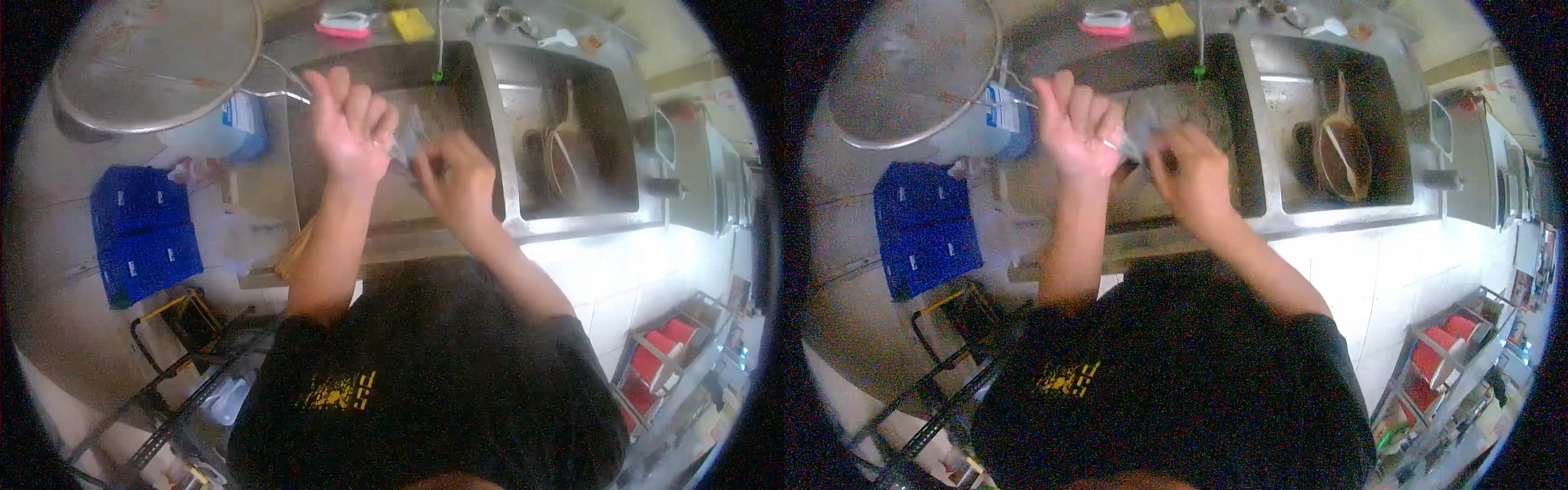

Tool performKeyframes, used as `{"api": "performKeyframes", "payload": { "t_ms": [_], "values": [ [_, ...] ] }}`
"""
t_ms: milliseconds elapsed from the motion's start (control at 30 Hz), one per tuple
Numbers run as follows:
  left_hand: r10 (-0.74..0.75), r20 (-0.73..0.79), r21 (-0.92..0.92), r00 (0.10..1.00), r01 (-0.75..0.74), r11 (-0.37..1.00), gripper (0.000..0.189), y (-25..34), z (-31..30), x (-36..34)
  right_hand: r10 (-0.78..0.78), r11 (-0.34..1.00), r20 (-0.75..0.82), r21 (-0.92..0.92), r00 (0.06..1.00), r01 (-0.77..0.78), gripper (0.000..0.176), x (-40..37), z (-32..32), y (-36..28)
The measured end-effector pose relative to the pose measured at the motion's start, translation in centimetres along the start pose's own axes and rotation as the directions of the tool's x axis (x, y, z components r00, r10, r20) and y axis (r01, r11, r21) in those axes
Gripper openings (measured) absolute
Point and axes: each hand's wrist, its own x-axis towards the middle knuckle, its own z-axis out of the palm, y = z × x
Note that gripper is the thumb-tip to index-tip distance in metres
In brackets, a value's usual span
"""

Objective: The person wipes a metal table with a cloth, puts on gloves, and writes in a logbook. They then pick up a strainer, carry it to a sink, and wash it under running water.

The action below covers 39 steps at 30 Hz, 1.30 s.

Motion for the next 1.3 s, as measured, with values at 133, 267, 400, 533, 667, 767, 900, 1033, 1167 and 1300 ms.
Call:
{"api": "performKeyframes", "payload": {
  "t_ms": [133,267,400,533,667,767,900,1033,1167,1300],
  "values": [
    [0.034,0.085,-0.106,0.996,-0.025,0.994,0.043,2.4,0.4,0.8,0.021,0.999,-0.006,0.030,1.000,-0.021,0.012,0.0,-0.4,-0.3],
    [-0.021,0.048,0.037,0.999,0.019,0.999,0.042,0.1,0.4,0.4,0.012,1.000,0.020,0.014,1.000,-0.012,0.011,0.6,0.1,-0.1],
    [0.030,0.035,-0.067,0.999,-0.027,0.997,0.042,2.4,-0.7,1.1,0.042,0.999,0.001,0.028,0.999,-0.042,0.010,0.4,0.2,0.4],
    [-0.015,-0.117,0.165,0.993,0.034,0.986,0.047,0.5,1.0,0.5,-0.017,1.000,-0.019,0.017,1.000,0.018,0.009,1.1,0.2,-0.1],
    [0.046,0.144,-0.064,0.989,-0.037,0.997,0.040,2.7,0.0,1.5,0.051,0.995,0.036,0.084,0.998,-0.054,0.009,-0.9,0.5,2.3],
    [0.019,0.048,0.006,0.999,-0.020,1.000,0.040,0.8,1.4,1.2,-0.006,0.996,-0.022,0.085,1.000,0.008,0.009,1.8,0.0,0.4],
    [0.036,0.130,0.012,0.991,-0.038,0.999,0.044,2.3,1.3,1.7,0.066,0.997,0.001,0.028,0.998,-0.066,0.011,0.0,-0.7,1.2],
    [-0.015,0.102,-0.048,0.995,0.020,0.999,0.045,1.5,1.6,1.7,-0.009,0.997,-0.052,0.082,0.999,0.013,0.011,0.8,-0.2,1.0],
    [-0.031,0.204,-0.231,0.978,0.079,0.970,0.044,2.1,1.0,1.8,-0.087,0.996,-0.033,0.021,0.996,0.088,0.013,1.6,-1.5,-0.9],
    [-0.039,0.260,-0.256,0.965,0.108,0.961,0.044,2.4,0.4,2.6,-0.145,0.985,-0.003,0.091,0.989,0.145,0.020,-0.6,-0.7,2.0]
  ]
}}
